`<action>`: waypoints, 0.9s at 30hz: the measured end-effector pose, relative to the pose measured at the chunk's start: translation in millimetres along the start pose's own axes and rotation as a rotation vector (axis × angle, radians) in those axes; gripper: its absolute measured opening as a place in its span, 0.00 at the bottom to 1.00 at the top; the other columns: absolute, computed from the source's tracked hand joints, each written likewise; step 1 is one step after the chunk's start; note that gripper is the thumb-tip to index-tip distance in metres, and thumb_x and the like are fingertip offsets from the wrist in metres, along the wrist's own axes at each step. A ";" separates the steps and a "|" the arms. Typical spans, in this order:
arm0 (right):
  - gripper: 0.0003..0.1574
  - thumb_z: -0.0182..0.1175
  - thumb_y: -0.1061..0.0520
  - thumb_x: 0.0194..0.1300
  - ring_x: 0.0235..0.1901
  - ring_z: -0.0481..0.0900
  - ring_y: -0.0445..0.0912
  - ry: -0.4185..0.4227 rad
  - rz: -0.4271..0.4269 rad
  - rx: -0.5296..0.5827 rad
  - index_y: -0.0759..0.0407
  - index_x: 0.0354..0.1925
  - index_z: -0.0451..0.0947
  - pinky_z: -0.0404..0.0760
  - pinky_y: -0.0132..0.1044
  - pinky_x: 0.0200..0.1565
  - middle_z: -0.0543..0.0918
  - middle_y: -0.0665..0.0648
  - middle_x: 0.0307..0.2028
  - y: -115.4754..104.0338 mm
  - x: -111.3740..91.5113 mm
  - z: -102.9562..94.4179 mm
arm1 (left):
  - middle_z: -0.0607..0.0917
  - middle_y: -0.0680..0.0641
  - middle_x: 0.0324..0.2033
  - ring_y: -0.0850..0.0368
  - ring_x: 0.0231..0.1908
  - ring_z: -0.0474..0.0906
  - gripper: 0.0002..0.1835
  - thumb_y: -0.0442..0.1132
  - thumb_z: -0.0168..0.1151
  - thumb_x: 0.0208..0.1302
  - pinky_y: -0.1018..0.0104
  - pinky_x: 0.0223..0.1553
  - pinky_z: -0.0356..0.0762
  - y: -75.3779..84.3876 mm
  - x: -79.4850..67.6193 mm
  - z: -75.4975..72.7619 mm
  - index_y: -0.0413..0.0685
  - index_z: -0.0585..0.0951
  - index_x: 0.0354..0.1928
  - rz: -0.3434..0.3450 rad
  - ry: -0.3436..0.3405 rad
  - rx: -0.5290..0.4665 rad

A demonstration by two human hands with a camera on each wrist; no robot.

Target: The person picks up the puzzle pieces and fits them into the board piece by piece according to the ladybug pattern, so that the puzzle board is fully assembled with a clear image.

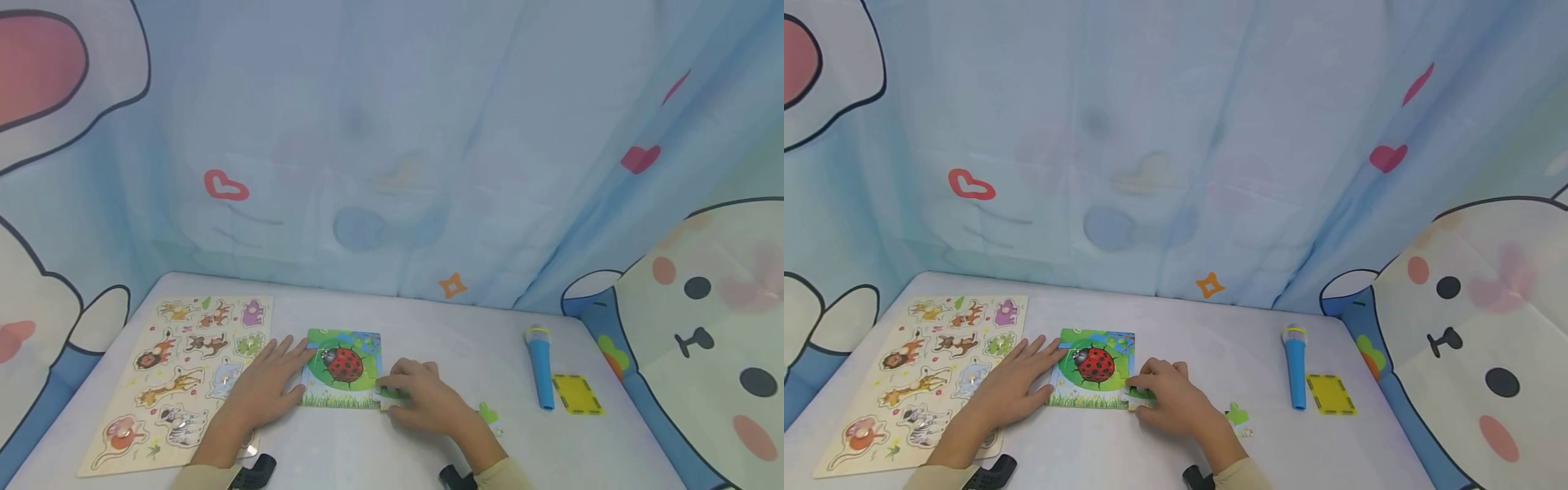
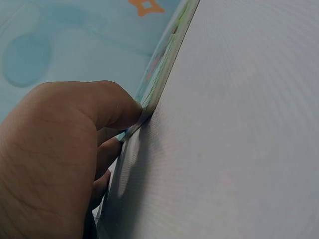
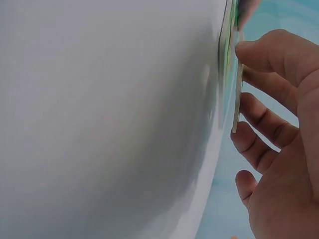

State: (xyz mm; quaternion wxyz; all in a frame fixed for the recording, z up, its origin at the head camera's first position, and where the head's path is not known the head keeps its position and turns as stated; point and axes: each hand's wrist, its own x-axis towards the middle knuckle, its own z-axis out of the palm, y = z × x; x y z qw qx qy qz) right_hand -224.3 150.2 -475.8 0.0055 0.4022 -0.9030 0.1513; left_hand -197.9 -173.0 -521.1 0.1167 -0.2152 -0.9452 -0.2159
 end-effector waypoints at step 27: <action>0.25 0.69 0.44 0.59 0.48 0.72 0.35 -0.116 -0.016 -0.077 0.42 0.55 0.83 0.62 0.37 0.46 0.78 0.43 0.50 -39.8 69.1 24.1 | 0.67 0.45 0.70 0.41 0.70 0.56 0.32 0.46 0.60 0.61 0.47 0.72 0.48 1.1 0.6 -3.5 0.48 0.71 0.69 0.009 -0.004 0.008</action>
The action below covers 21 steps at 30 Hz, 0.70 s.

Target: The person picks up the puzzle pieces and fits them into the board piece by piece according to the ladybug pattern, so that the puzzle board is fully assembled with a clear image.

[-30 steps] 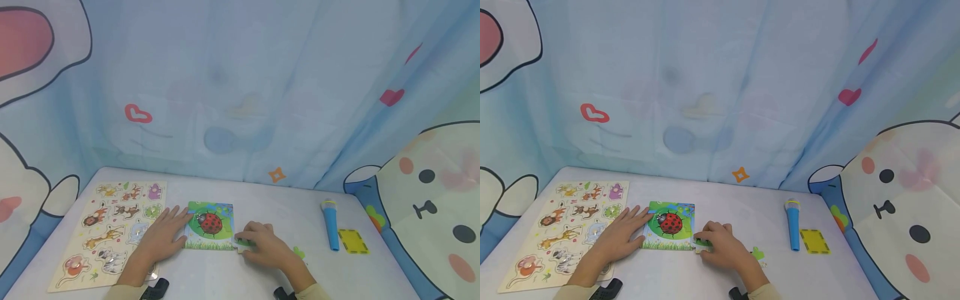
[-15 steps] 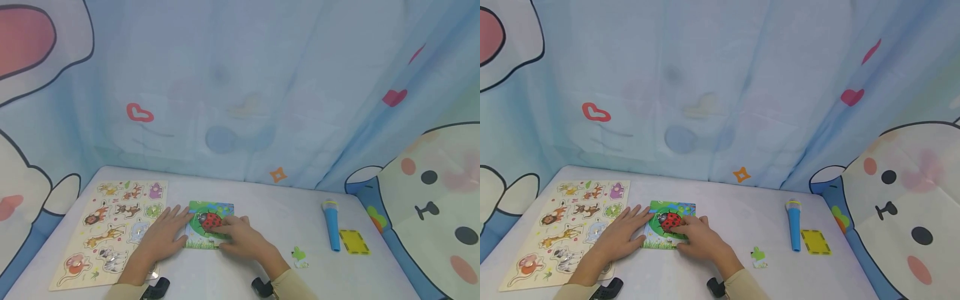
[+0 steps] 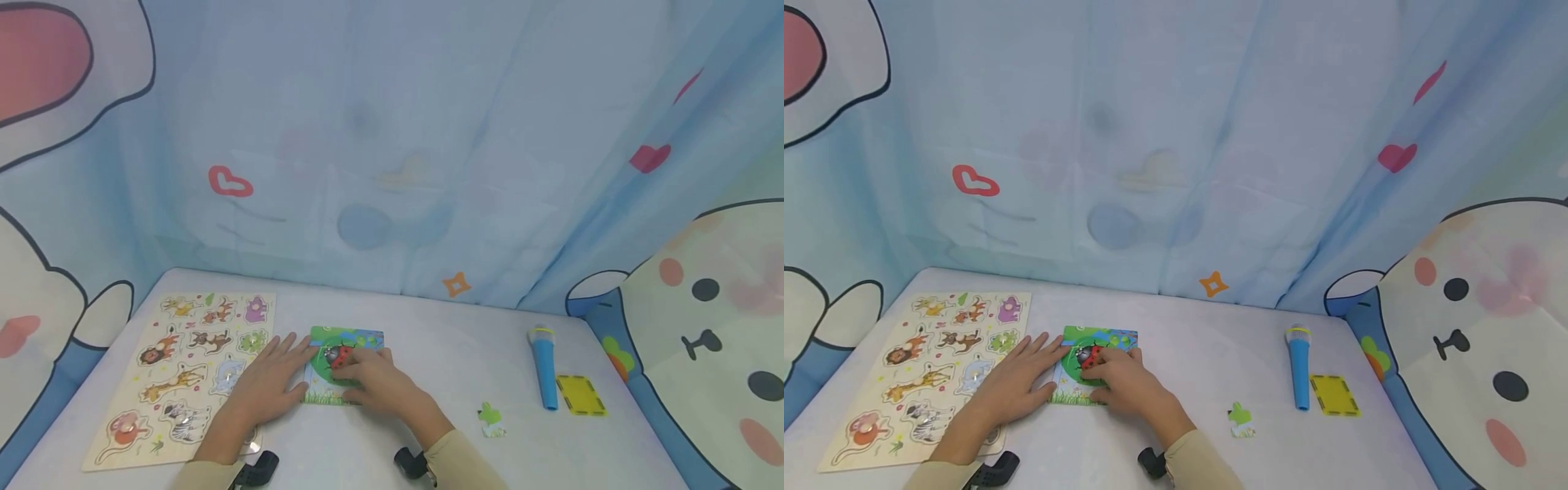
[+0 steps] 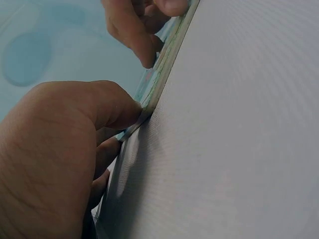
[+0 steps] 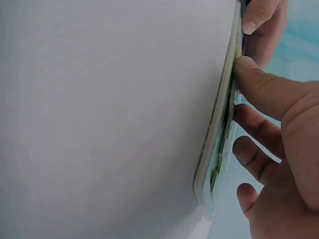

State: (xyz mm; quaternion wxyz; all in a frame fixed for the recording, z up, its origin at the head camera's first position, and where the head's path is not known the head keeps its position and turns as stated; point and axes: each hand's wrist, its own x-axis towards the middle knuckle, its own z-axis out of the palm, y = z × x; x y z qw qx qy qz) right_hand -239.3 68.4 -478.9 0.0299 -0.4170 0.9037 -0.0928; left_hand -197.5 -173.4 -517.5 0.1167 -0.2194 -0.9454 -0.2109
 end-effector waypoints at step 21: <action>0.21 0.69 0.43 0.58 0.45 0.74 0.37 -0.001 0.045 0.009 0.39 0.51 0.84 0.62 0.37 0.41 0.78 0.38 0.43 -0.8 -0.2 2.1 | 0.66 0.46 0.70 0.42 0.71 0.56 0.33 0.46 0.60 0.61 0.49 0.73 0.47 -1.6 -0.2 2.3 0.49 0.70 0.69 -0.005 -0.002 -0.008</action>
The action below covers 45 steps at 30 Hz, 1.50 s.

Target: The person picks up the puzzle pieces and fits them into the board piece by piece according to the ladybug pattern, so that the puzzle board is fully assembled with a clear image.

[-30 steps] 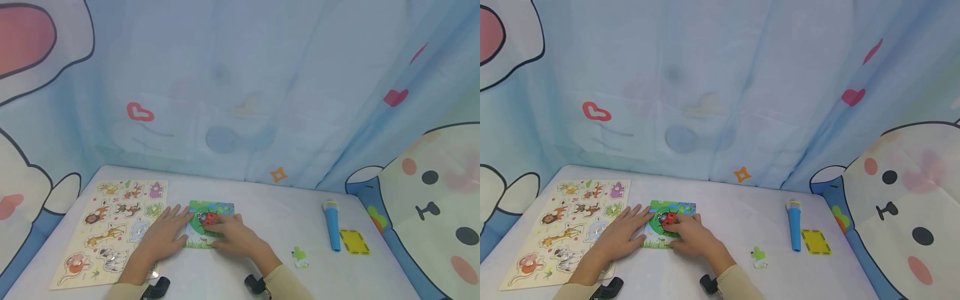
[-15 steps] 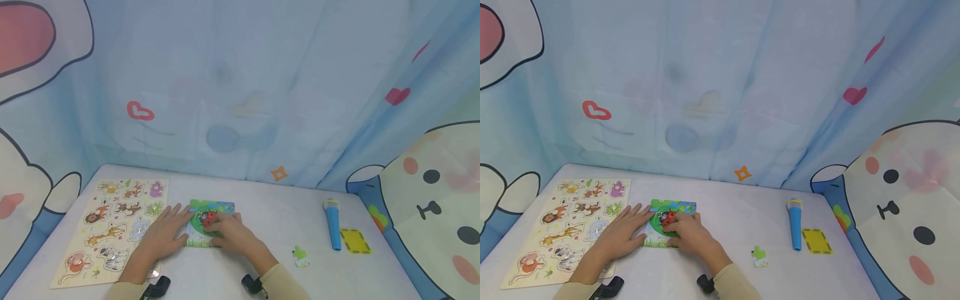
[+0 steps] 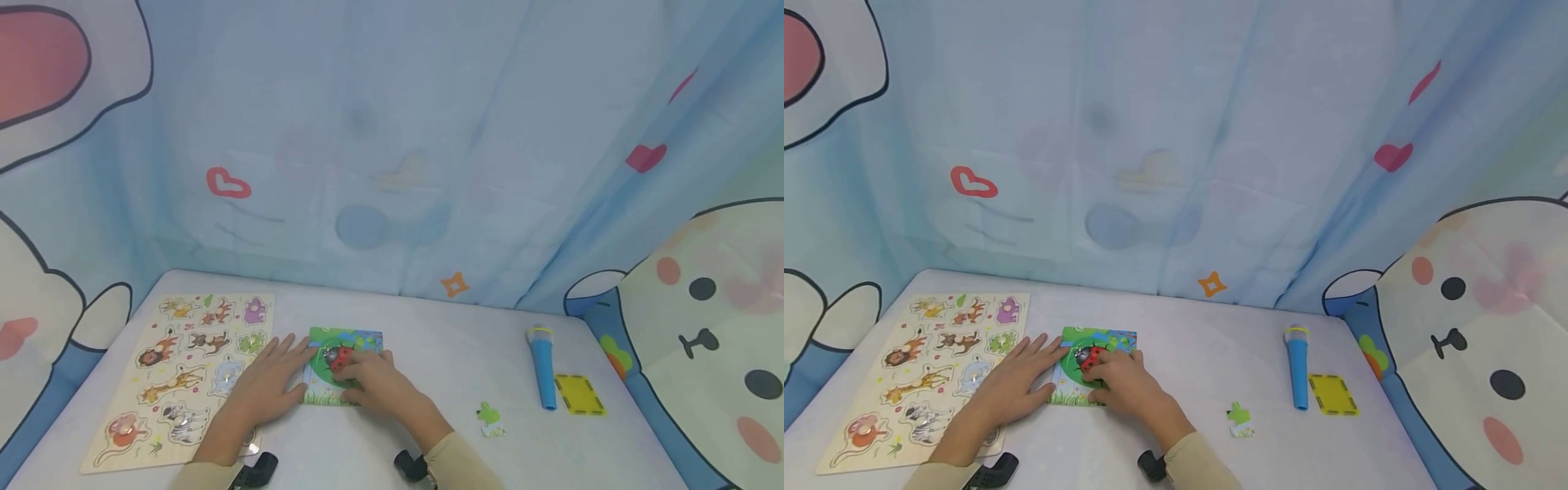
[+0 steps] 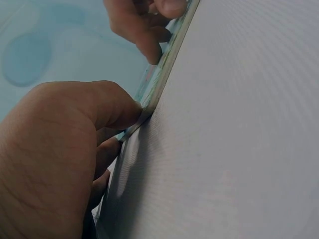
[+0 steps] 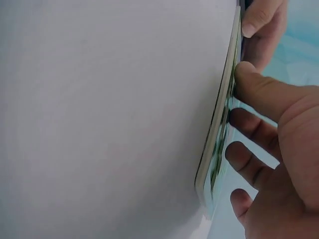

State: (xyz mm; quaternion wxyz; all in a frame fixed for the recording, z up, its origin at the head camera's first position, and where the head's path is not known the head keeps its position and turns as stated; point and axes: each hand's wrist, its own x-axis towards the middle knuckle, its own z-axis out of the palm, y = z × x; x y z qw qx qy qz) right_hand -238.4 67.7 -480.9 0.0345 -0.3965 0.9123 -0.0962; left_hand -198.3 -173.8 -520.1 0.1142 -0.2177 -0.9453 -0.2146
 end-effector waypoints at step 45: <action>0.22 0.71 0.49 0.57 0.51 0.74 0.42 0.074 0.359 0.052 0.41 0.51 0.82 0.69 0.50 0.48 0.79 0.38 0.47 98.2 -137.3 -36.0 | 0.66 0.45 0.70 0.40 0.70 0.56 0.33 0.45 0.60 0.60 0.47 0.72 0.48 0.4 -1.4 1.2 0.47 0.71 0.68 0.006 0.013 -0.001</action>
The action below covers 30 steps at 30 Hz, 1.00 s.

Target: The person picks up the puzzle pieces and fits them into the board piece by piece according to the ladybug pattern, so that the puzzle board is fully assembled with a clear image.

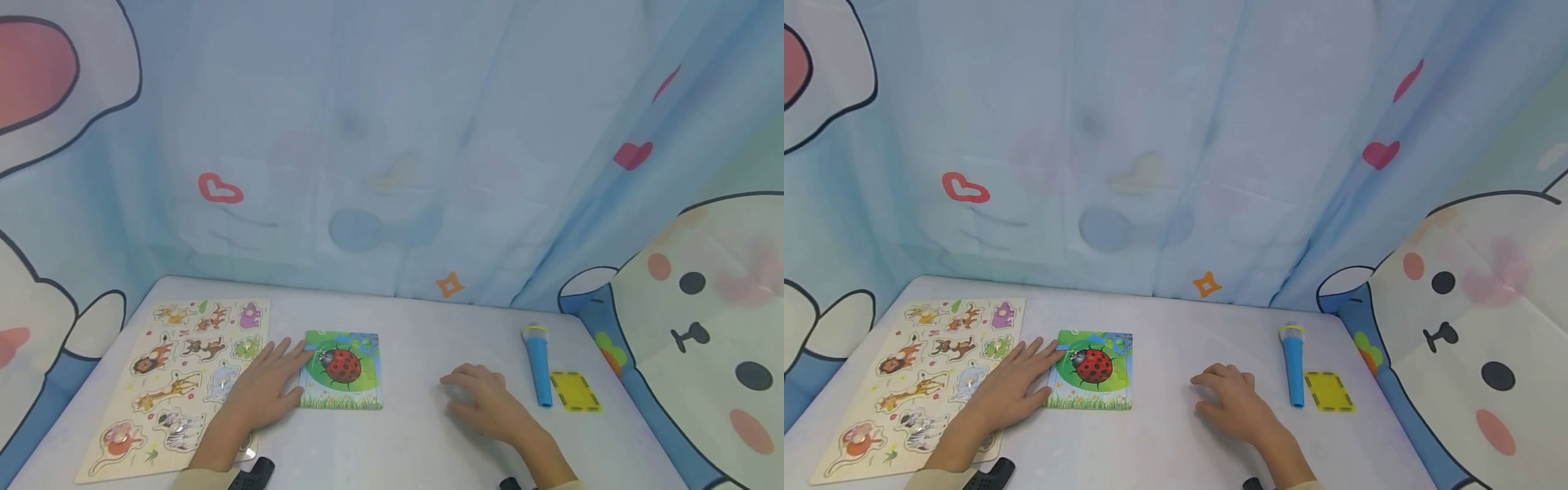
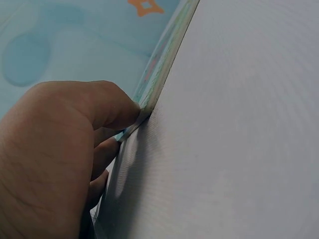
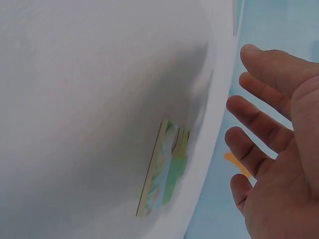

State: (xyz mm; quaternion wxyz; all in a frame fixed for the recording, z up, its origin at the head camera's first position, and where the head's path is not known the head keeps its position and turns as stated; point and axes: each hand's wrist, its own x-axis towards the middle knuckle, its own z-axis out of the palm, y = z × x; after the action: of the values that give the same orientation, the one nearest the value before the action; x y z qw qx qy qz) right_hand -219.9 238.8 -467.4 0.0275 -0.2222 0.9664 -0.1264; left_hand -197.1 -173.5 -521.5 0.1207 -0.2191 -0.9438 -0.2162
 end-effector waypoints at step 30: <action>0.27 0.71 0.58 0.50 0.43 0.72 0.40 -0.192 0.193 0.031 0.40 0.49 0.82 0.75 0.56 0.51 0.76 0.40 0.42 35.5 -32.4 -9.0 | 0.66 0.45 0.70 0.41 0.71 0.55 0.33 0.45 0.60 0.60 0.48 0.72 0.47 -0.7 -0.3 1.3 0.47 0.71 0.69 -0.008 -0.003 0.005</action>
State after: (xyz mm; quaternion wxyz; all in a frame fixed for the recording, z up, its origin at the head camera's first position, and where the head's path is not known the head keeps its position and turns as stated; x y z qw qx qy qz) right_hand -206.7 285.9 -468.0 0.1354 -0.1389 0.9741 -0.1161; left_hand -197.3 -173.6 -523.0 0.1190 -0.2152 -0.9454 -0.2140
